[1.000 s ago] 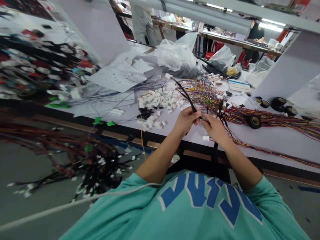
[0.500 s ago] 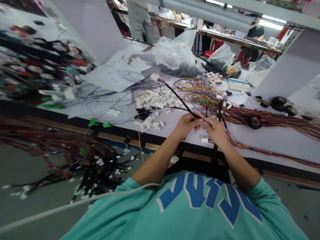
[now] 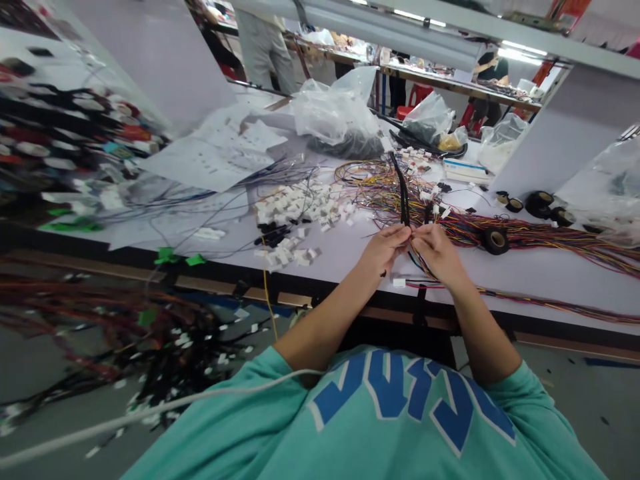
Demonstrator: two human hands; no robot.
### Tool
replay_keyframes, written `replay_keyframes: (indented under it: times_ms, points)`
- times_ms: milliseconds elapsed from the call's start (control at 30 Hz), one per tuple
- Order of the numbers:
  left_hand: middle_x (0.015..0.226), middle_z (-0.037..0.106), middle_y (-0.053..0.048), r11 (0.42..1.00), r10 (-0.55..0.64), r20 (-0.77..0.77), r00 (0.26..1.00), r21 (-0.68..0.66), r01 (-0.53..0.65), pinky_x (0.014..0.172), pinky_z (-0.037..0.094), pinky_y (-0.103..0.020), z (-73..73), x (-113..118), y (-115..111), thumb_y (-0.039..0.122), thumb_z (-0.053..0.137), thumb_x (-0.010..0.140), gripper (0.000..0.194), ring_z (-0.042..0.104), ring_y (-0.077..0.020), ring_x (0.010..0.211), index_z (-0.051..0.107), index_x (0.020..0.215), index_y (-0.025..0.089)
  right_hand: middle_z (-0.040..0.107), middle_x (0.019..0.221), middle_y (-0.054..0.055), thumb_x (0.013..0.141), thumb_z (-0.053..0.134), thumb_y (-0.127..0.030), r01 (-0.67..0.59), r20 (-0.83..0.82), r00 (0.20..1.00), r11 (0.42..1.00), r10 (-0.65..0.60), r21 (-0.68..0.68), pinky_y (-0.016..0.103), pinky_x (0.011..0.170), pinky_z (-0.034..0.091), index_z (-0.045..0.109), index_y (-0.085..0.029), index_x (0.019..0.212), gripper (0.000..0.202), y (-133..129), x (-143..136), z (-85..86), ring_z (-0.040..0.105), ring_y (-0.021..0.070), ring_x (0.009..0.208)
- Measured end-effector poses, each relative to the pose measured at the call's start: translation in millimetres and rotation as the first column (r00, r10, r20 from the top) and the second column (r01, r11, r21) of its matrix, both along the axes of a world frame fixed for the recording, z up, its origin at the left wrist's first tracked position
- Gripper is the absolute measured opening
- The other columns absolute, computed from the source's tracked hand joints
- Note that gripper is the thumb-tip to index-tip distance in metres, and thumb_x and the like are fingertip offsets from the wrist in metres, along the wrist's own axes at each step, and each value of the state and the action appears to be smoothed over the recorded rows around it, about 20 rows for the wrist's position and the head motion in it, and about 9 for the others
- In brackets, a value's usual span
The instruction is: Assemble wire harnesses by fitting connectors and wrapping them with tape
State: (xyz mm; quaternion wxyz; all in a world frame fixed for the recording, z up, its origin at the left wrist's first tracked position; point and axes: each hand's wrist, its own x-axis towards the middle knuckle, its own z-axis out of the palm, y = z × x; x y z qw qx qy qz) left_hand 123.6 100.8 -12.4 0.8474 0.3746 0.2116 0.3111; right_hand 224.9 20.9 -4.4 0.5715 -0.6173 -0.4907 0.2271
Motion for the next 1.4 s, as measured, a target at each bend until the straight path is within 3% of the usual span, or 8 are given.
replay_keyframes:
  times_ms: [67, 167, 333, 467, 633, 767, 1033, 1400]
  points:
    - [0.065, 0.062, 0.002, 0.999, 0.014, -0.003, 1.0, -0.031, -0.015, 0.062, 0.05, -0.023, 4.3, 3, 0, 0.019, 0.075, 0.059, 0.02, 0.06, -0.0077, 0.059, 0.057, 0.066, 0.013, 0.064, 0.088, 0.003, 0.073, 0.054, -0.034, 0.231, 0.164, 0.958, 0.972, -0.236, 0.051, 0.033, 0.077, 0.048, 0.047, -0.022, 0.085, 0.018, -20, 28, 12.7, 0.061, 0.0152, 0.081]
    - [0.063, 0.061, 0.003, 0.996, -0.062, -0.014, 0.998, -0.058, 0.061, 0.064, 0.052, -0.027, 11.2, 10, -1, 0.019, 0.072, 0.065, 0.018, 0.062, -0.01, 0.058, 0.055, 0.068, 0.013, 0.064, 0.089, 0.007, 0.072, 0.048, -0.023, 0.622, 0.405, 0.709, 0.782, -0.577, 0.023, 0.039, 0.084, 0.045, 0.051, -0.02, 0.084, 0.012, -53, 79, 22.3, 0.06, 0.0191, 0.084]
    - [0.055, 0.054, 0.007, 0.993, -0.112, -0.012, 0.994, -0.023, 0.112, 0.056, 0.052, -0.025, 18.3, 27, -3, 0.018, 0.066, 0.072, 0.019, 0.053, -0.0052, 0.043, 0.048, 0.067, 0.014, 0.062, 0.108, 0.017, 0.065, 0.049, -0.011, 0.64, 0.73, 0.627, 0.713, -0.27, -0.286, 0.043, 0.091, 0.041, 0.055, -0.012, 0.104, 0.04, -76, 118, 6.4, 0.057, 0.0278, 0.102]
    - [0.053, 0.051, 0.008, 0.992, -0.122, 0.003, 0.993, 0.024, 0.122, 0.05, 0.049, -0.022, 17.4, 37, -4, 0.017, 0.063, 0.074, 0.024, 0.044, -0.0024, 0.038, 0.043, 0.063, 0.015, 0.059, 0.114, 0.021, 0.069, 0.049, -0.014, 0.682, 0.822, 0.538, 0.669, -0.185, -0.296, 0.049, 0.094, 0.035, 0.05, -0.009, 0.119, 0.049, -67, 116, -6.6, 0.053, 0.033, 0.11]
    - [0.051, 0.049, 0.007, 0.992, -0.125, -0.01, 0.992, 0.022, 0.125, 0.032, 0.022, -0.012, 10.1, 44, -5, 0.016, 0.063, 0.073, 0.025, 0.032, 0.0003, 0.032, 0.041, 0.061, 0.015, 0.062, 0.111, 0.011, 0.069, 0.054, -0.027, 0.502, 0.472, 0.797, 0.847, -0.376, -0.174, 0.045, 0.09, 0.041, 0.046, -0.02, 0.117, 0.049, -64, 103, -3.1, 0.057, 0.0259, 0.106]
    - [0.05, 0.05, 0.007, 0.993, -0.096, -0.007, 0.995, 0.071, 0.096, 0.031, 0.019, -0.013, 3.5, 48, -6, 0.021, 0.067, 0.07, 0.026, 0.032, -0.0001, 0.031, 0.043, 0.06, 0.015, 0.065, 0.097, 0.004, 0.067, 0.055, -0.032, 0.192, 0.041, 0.981, 0.981, -0.192, -0.002, 0.039, 0.083, 0.045, 0.043, -0.026, 0.11, 0.045, -58, 69, 7.0, 0.06, 0.0209, 0.093]
    - [0.05, 0.051, 0.007, 0.988, -0.121, 0.042, 0.992, 0.096, 0.117, 0.032, 0.023, -0.014, 0.6, 44, -6, 0.026, 0.071, 0.065, 0.027, 0.034, 0.0, 0.032, 0.046, 0.063, 0.015, 0.056, 0.072, -0.002, 0.068, 0.055, -0.032, 0.156, -0.193, 0.97, 0.988, -0.149, 0.019, 0.031, 0.069, 0.044, 0.05, -0.026, 0.084, 0.018, -40, 34, 4.5, 0.054, 0.0146, 0.068]
    - [0.057, 0.054, 0.005, 0.984, -0.169, 0.082, 0.982, 0.067, 0.164, 0.038, 0.031, -0.016, 5.4, 36, -10, 0.017, 0.067, 0.062, 0.014, 0.041, -0.0016, 0.038, 0.055, 0.07, 0.014, 0.052, 0.072, -0.002, 0.071, 0.055, -0.032, 0.292, 0.015, 0.956, 0.953, -0.294, 0.084, 0.026, 0.062, 0.041, 0.054, -0.023, 0.073, 0.01, -32, 35, 4.6, 0.048, 0.0115, 0.064]
